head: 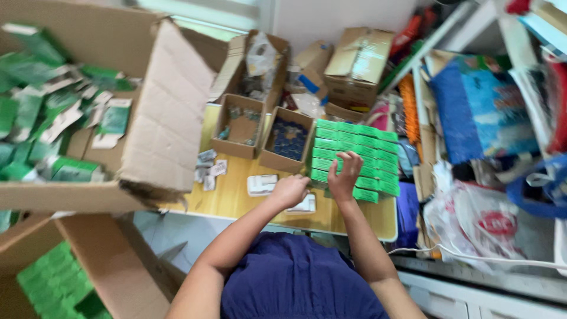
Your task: The person repeatedly picks up small green boxes and white plastic containers from a table, places items into the containers, and stacks the boxes. The person handles the items one at a time and arranges them in neat rows on the table.
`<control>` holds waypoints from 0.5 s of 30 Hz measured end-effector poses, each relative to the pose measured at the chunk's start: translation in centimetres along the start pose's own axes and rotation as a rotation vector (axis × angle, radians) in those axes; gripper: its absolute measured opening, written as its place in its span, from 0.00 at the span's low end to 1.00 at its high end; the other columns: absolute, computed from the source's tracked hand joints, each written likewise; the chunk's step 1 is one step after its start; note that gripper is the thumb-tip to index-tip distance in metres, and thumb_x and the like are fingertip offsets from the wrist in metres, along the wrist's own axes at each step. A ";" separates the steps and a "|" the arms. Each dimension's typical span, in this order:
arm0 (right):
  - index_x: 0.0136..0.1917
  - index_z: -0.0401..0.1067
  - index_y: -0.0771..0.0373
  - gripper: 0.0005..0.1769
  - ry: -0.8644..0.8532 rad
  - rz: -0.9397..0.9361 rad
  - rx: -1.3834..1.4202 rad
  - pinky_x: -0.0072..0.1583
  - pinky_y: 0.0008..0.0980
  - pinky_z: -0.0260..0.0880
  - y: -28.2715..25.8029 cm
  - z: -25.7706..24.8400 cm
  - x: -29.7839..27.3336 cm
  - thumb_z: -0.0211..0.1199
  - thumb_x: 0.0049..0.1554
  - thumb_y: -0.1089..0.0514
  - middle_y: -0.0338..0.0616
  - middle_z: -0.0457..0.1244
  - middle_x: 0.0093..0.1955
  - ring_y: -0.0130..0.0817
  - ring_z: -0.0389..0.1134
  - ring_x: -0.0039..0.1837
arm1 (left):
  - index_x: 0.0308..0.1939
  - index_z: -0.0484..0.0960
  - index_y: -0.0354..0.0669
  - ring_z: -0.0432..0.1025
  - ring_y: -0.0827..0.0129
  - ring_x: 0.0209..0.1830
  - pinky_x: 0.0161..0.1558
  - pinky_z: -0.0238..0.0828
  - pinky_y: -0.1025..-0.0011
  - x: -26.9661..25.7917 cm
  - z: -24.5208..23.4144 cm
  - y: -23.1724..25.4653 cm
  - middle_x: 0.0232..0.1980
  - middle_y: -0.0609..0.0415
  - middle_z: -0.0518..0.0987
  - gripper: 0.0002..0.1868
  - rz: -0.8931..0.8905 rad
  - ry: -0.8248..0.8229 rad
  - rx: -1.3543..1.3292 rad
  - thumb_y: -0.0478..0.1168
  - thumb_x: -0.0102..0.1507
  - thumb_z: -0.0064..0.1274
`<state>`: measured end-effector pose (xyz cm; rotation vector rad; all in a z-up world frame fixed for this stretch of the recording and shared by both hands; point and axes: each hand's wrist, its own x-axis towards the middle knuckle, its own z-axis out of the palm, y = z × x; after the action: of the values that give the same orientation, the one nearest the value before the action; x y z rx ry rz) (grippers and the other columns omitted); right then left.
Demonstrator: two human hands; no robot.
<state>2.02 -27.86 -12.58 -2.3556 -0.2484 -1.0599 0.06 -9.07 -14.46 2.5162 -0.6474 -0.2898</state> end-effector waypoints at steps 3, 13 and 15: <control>0.51 0.70 0.62 0.09 -0.198 -0.095 0.267 0.59 0.47 0.65 -4.5 4.9 2.5 0.62 0.57 0.69 0.52 0.63 0.51 0.52 0.65 0.55 | 0.53 0.80 0.46 0.76 0.49 0.51 0.50 0.73 0.53 -4.0 -2.9 -3.6 0.51 0.45 0.81 0.17 -0.150 0.296 -0.179 0.44 0.62 0.54; 0.59 0.74 0.54 0.18 -1.365 -0.505 0.031 0.60 0.49 0.70 -15.5 21.2 -2.0 0.65 0.54 0.59 0.51 0.65 0.60 0.52 0.67 0.62 | 0.57 0.79 0.44 0.74 0.50 0.56 0.55 0.72 0.56 -18.4 -6.2 -11.8 0.56 0.46 0.80 0.18 -0.677 0.550 -0.223 0.45 0.64 0.52; 0.62 0.72 0.53 0.27 -1.458 -0.550 -0.100 0.61 0.48 0.70 -15.0 21.9 -1.8 0.72 0.49 0.53 0.51 0.64 0.63 0.51 0.66 0.65 | 0.58 0.78 0.43 0.73 0.48 0.56 0.55 0.71 0.56 -19.9 -6.0 -12.9 0.57 0.44 0.79 0.20 -0.667 0.558 -0.215 0.45 0.63 0.53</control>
<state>9.19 -3.33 -19.83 -2.7394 -1.3934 0.7059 -10.12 13.12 -14.86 2.3609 0.4259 0.1168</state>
